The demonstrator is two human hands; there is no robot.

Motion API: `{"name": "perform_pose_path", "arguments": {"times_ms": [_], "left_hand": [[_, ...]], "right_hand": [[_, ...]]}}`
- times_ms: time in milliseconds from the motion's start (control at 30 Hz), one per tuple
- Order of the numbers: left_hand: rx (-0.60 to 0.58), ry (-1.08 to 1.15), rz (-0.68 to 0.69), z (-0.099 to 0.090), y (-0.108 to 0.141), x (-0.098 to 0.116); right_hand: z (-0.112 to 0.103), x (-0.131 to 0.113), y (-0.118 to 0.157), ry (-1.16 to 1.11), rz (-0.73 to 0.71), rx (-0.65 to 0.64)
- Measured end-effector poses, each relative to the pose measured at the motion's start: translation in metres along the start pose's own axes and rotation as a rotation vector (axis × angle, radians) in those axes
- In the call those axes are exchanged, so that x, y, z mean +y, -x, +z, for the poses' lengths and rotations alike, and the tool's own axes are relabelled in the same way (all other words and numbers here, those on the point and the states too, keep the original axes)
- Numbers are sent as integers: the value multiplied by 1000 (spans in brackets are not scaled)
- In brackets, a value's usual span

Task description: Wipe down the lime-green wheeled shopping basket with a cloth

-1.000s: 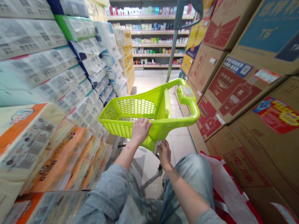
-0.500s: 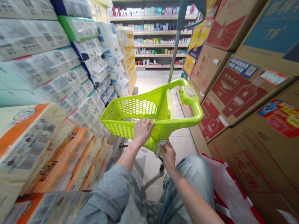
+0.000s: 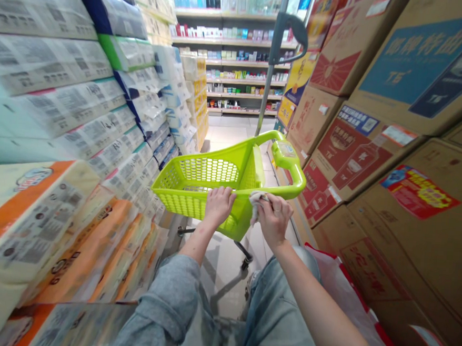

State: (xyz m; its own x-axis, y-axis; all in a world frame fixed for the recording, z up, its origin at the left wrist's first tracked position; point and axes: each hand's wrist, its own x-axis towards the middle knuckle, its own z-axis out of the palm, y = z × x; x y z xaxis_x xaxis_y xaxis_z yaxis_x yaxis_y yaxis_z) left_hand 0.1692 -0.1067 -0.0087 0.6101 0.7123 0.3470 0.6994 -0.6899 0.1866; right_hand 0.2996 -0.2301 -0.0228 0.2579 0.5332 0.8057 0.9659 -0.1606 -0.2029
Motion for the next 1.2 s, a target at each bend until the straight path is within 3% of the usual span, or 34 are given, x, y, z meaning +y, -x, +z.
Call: {"name": "perform_pose_path", "arguments": {"times_ms": [400, 700, 800, 933, 1100, 1200], "left_hand": [[20, 58, 0, 9, -14, 12], [-44, 144, 100, 13, -2, 40], [-82, 178, 194, 13, -1, 46], [-173, 190, 290, 10, 2, 29], [-306, 34, 142, 1, 12, -11], [-354, -49, 107, -3, 14, -17]], "right_hand": [[8, 14, -57, 97, -270, -268], [-6, 45, -59, 165, -260, -285], [-14, 62, -60, 139, -290, -294], [-22, 82, -60, 25, -329, -295], [-24, 97, -63, -126, -293, -300], [-22, 98, -66, -174, -312, -350]]}}
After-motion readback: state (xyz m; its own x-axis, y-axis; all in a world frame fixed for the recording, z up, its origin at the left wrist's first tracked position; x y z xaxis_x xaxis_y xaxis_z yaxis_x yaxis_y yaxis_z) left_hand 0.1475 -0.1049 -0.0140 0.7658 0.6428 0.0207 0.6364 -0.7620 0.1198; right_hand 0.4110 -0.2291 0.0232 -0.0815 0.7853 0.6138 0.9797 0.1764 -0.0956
